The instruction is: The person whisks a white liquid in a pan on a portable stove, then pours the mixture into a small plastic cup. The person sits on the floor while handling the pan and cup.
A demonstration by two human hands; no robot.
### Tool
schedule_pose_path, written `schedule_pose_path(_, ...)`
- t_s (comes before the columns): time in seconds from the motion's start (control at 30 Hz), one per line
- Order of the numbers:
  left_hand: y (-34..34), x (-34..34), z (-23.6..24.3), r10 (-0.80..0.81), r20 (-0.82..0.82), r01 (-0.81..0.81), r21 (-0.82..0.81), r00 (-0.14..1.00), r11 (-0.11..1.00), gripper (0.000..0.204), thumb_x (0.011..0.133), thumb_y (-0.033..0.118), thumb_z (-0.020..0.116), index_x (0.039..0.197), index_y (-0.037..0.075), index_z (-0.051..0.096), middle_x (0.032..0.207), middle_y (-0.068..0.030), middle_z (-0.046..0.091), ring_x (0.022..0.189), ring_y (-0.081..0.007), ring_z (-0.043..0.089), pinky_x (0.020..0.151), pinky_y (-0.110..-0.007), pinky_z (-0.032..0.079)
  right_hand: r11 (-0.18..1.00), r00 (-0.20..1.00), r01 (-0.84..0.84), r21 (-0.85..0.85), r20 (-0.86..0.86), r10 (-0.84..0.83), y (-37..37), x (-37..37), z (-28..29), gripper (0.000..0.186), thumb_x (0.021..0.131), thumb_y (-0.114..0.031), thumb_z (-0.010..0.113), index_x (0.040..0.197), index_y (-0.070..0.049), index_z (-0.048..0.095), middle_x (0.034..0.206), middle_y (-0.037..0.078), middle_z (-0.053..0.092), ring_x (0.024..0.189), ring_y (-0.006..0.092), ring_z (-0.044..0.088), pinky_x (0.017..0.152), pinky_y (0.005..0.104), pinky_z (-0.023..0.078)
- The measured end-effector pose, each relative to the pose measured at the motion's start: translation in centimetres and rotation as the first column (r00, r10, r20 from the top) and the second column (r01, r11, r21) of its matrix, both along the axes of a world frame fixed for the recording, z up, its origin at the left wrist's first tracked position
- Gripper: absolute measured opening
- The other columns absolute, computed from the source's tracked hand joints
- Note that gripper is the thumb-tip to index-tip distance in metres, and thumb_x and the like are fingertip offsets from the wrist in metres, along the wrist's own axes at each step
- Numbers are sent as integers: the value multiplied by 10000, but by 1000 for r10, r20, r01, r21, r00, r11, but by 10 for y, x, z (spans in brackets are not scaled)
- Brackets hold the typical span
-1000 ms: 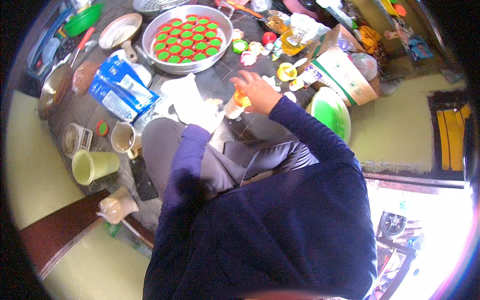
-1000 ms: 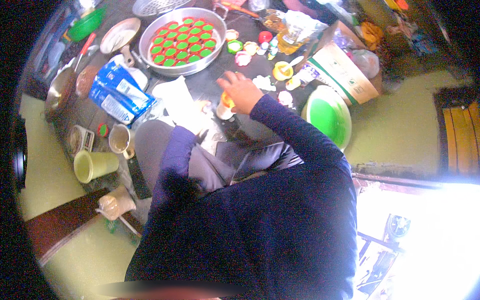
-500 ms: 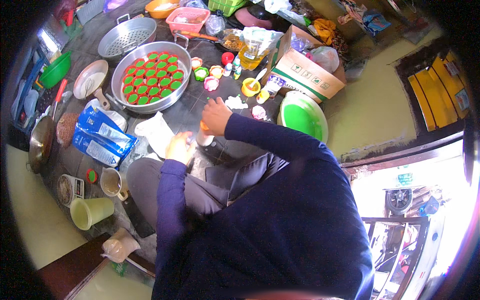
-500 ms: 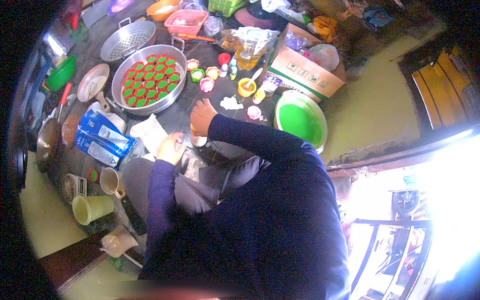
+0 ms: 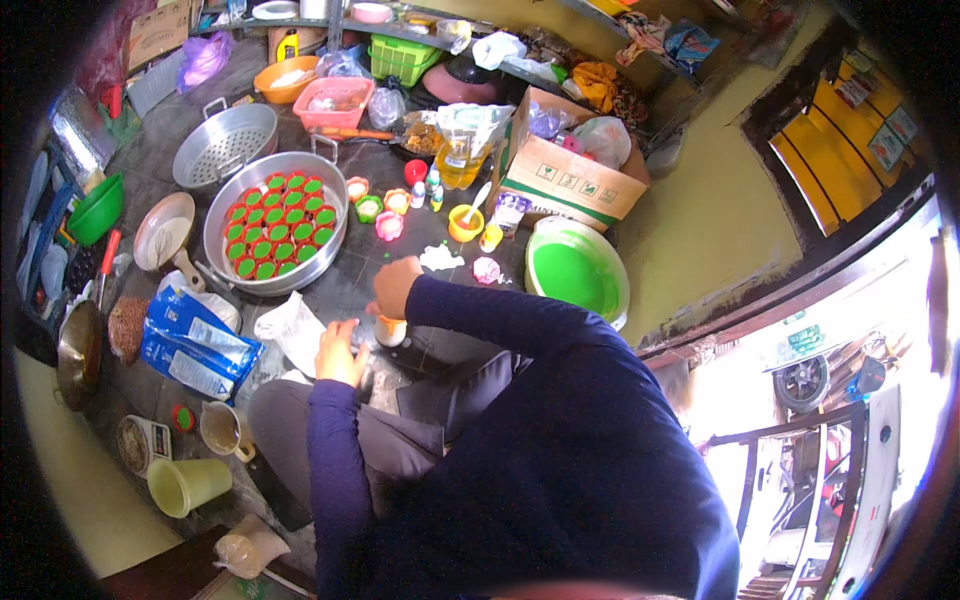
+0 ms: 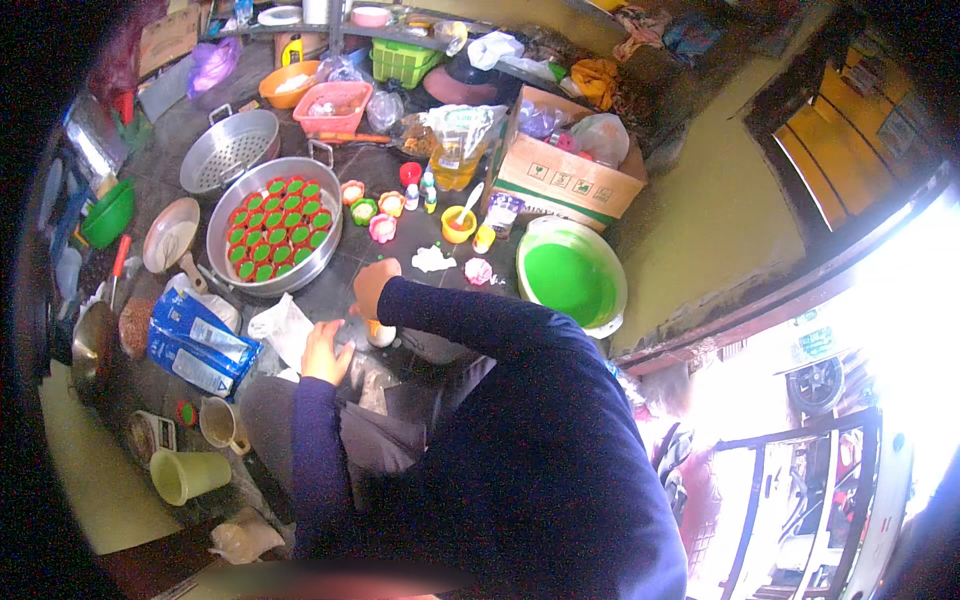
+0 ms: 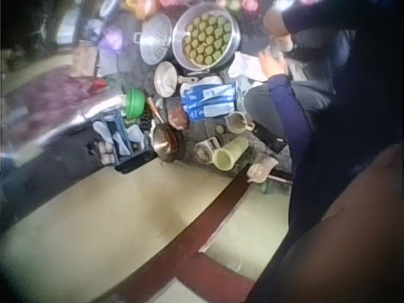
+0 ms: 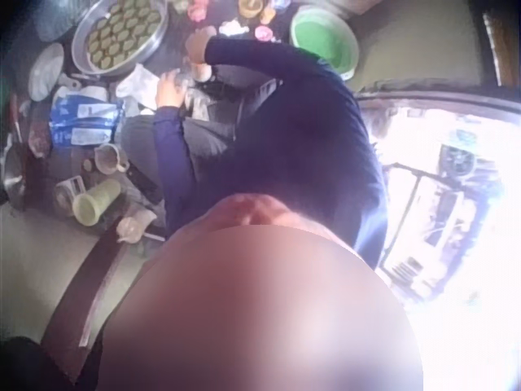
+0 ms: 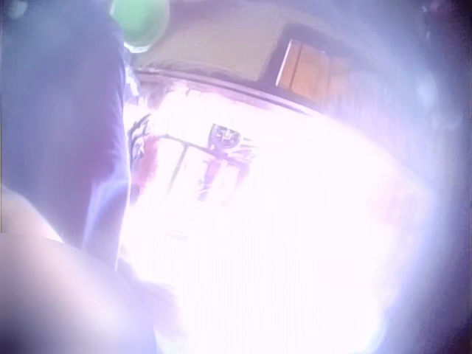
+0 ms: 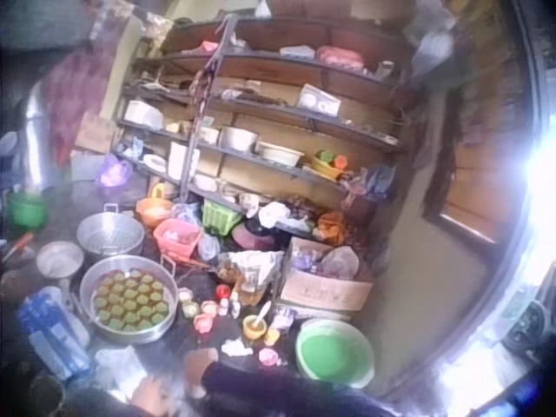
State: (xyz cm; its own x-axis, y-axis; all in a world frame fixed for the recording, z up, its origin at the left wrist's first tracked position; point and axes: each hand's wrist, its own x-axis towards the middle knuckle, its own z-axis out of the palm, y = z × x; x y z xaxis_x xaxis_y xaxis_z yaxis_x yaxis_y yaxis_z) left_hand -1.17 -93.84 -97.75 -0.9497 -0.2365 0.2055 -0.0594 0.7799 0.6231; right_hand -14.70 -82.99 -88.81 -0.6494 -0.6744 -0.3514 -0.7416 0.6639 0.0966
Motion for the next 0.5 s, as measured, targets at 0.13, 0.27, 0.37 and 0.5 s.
schedule_pose_path(0.13, 2, -4, 3, -8, 15, 8, 2, 1000, 1000, 471, 674, 147, 677, 1116, 81, 528, 1071, -118, 501, 1001, -310, 489, 835, -400, 430, 927, 920, -369, -74, 112, 375, 13, -5, -1, 439, 685, -315, 709, 1032, -67, 606, 1079, 149, 557, 961, 318, 597, 705, 440, 519)
schedule_pose_path(0.27, 7, -13, 2, -82, -83, 84, 14, 993, 996, 568, 638, 187, 708, 1157, 77, 504, 1133, -127, 482, 1047, -323, 457, 878, -407, 403, 874, 896, -444, -198, -72, 439, 22, -9, -15, 462, 657, -356, 713, 998, -57, 622, 1022, 143, 581, 957, 339, 595, 716, 425, 515)
schedule_pose_path(0.37, 13, -23, 2, -62, -71, 61, -12, 996, 998, 650, 614, 215, 728, 1190, 60, 470, 1166, -137, 470, 1069, -332, 441, 904, -413, 385, 910, 925, -379, -165, -55, 376, 19, -13, -21, 460, 648, -375, 713, 965, -53, 627, 976, 132, 587, 911, 342, 604, 704, 415, 515)
schedule_pose_path(0.5, 18, -29, 2, 7, -97, -2, 44, 995, 999, 738, 597, 236, 751, 1222, 31, 418, 1202, -144, 458, 1093, -334, 427, 929, -411, 367, 972, 973, -220, -80, 59, 225, 20, -15, -24, 416, 642, -388, 714, 876, -54, 631, 905, 129, 599, 834, 318, 619, 679, 401, 519)
